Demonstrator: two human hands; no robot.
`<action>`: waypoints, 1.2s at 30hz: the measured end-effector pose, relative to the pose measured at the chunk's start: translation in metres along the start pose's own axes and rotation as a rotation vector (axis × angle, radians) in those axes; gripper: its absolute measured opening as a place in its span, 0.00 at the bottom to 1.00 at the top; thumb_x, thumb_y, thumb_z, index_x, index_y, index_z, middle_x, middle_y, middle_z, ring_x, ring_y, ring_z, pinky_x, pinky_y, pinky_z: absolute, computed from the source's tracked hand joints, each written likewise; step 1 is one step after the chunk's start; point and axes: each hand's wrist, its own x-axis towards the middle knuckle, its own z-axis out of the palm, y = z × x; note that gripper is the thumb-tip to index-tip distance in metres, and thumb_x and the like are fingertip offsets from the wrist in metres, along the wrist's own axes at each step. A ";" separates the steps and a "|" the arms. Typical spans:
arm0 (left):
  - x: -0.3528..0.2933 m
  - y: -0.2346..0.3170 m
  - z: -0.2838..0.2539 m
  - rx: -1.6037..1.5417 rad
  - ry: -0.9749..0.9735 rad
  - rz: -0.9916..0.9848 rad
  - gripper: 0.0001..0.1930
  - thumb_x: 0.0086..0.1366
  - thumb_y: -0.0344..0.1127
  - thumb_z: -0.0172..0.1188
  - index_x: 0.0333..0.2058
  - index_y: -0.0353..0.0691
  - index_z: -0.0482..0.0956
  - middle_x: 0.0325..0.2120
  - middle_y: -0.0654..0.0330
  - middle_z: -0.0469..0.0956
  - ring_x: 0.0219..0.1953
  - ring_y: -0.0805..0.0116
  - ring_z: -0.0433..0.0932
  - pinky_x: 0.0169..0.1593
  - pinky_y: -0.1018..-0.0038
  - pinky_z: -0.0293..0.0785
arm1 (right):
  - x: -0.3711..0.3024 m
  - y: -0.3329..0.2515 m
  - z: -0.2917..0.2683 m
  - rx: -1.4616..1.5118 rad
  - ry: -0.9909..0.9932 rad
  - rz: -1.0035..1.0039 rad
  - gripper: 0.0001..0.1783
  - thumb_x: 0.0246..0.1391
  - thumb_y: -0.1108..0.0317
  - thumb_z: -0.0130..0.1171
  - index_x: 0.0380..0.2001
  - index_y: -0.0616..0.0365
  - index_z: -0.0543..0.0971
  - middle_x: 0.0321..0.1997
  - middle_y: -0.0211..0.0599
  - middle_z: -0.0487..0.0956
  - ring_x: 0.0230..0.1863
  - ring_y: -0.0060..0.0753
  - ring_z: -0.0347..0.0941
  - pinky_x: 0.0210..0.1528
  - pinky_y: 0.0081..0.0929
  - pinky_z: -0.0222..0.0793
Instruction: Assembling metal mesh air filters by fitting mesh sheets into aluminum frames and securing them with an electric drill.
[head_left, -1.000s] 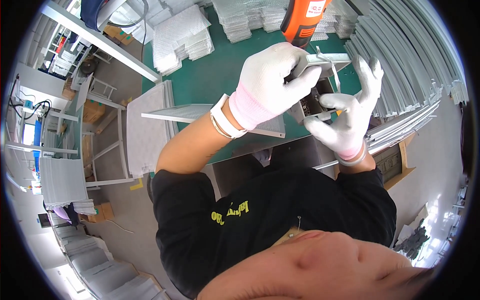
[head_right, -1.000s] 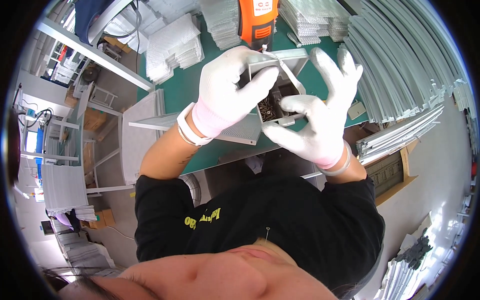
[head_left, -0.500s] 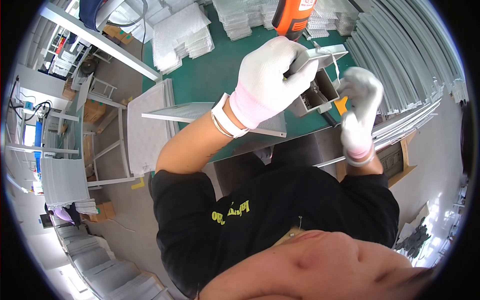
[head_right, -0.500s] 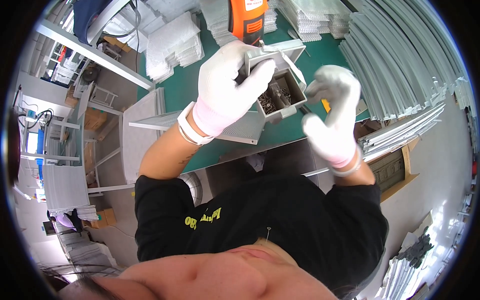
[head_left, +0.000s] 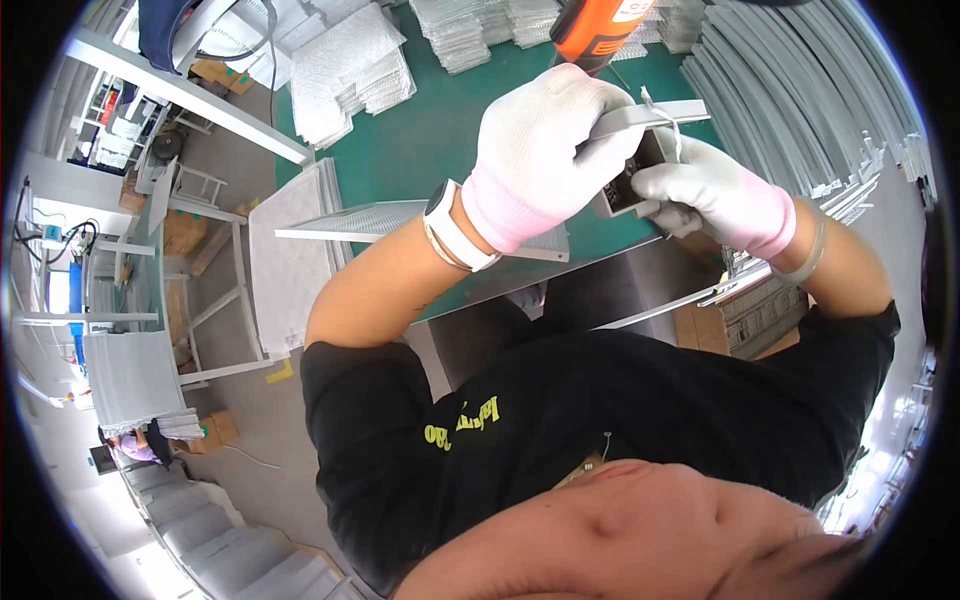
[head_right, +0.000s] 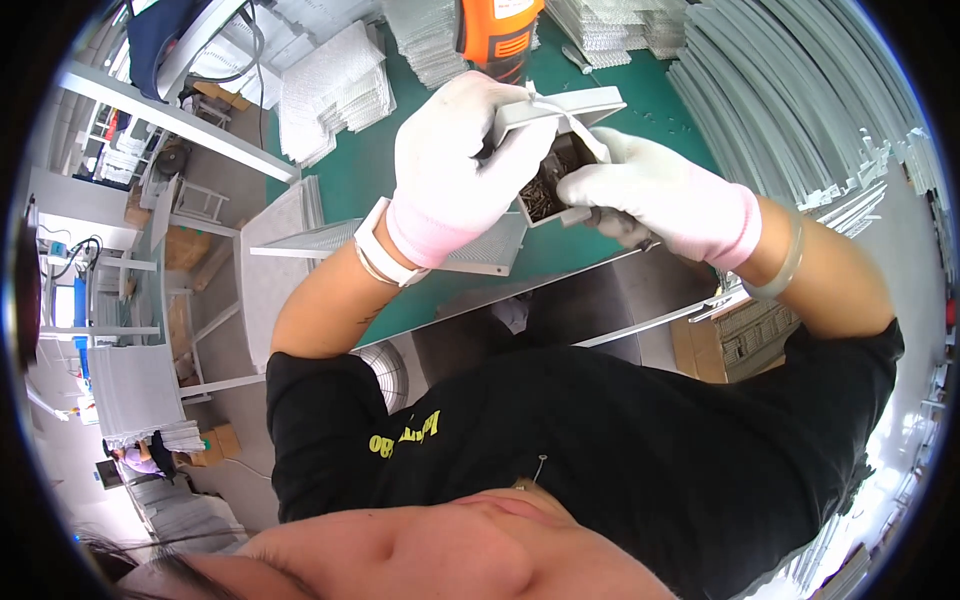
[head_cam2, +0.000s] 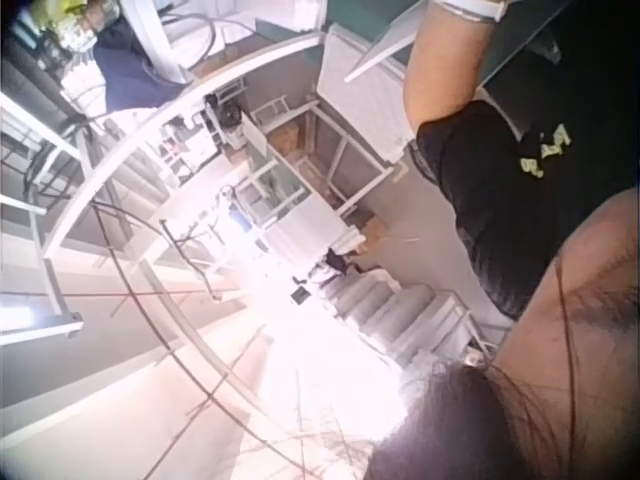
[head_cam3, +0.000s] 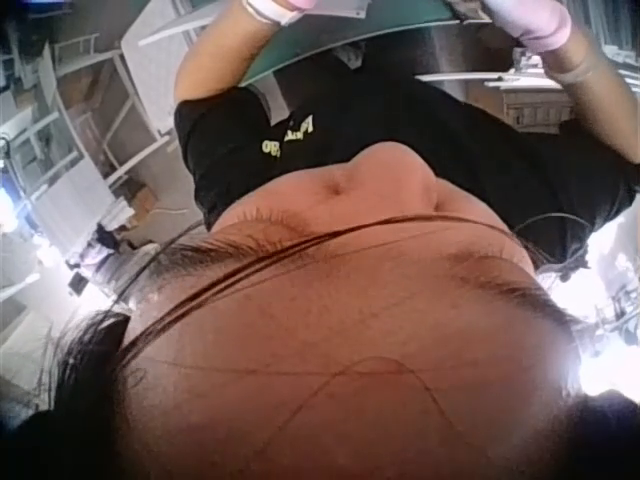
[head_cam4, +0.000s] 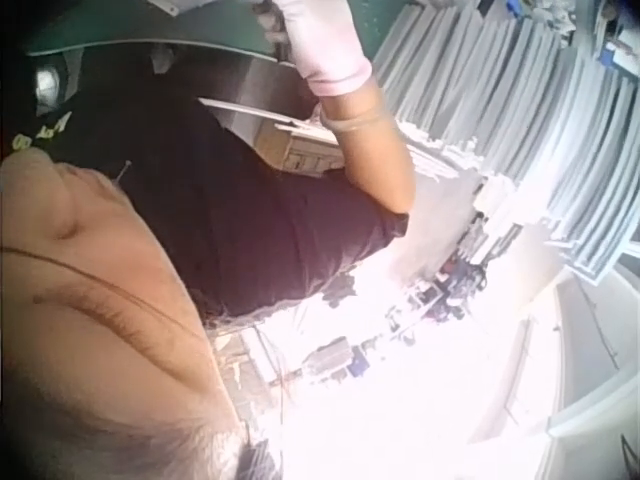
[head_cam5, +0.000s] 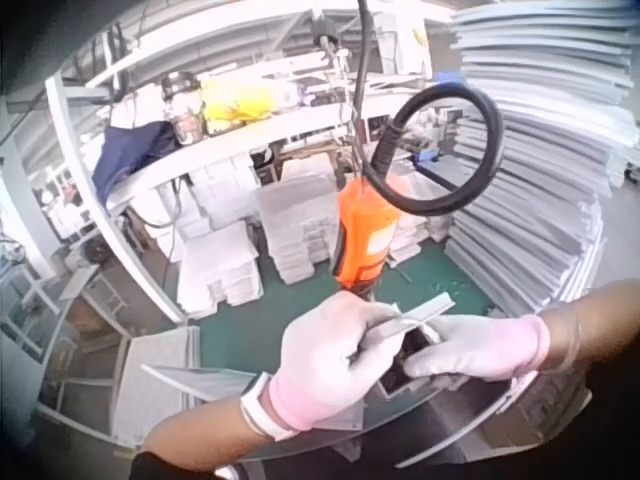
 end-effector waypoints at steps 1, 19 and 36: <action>0.001 -0.001 0.001 0.002 0.002 0.017 0.08 0.58 0.29 0.69 0.36 0.36 0.81 0.26 0.57 0.78 0.26 0.64 0.78 0.31 0.72 0.75 | 0.003 0.000 -0.001 -0.008 -0.002 -0.007 0.21 0.57 0.63 0.59 0.51 0.60 0.70 0.33 0.32 0.76 0.20 0.12 0.61 0.20 0.13 0.55; -0.016 0.002 0.008 -0.003 -0.098 -0.202 0.24 0.51 0.25 0.67 0.50 0.38 0.76 0.46 0.53 0.73 0.49 0.58 0.76 0.53 0.69 0.75 | 0.056 0.013 -0.015 -0.198 0.171 -0.255 0.18 0.56 0.73 0.55 0.52 0.54 0.75 0.32 0.33 0.81 0.25 0.18 0.74 0.20 0.17 0.64; -0.017 -0.016 0.009 -0.331 0.015 -0.472 0.23 0.54 0.22 0.63 0.51 0.37 0.73 0.46 0.51 0.71 0.50 0.55 0.75 0.56 0.67 0.72 | 0.058 -0.007 0.002 -0.240 0.167 -0.350 0.16 0.60 0.62 0.57 0.49 0.56 0.77 0.30 0.30 0.79 0.24 0.17 0.68 0.21 0.19 0.63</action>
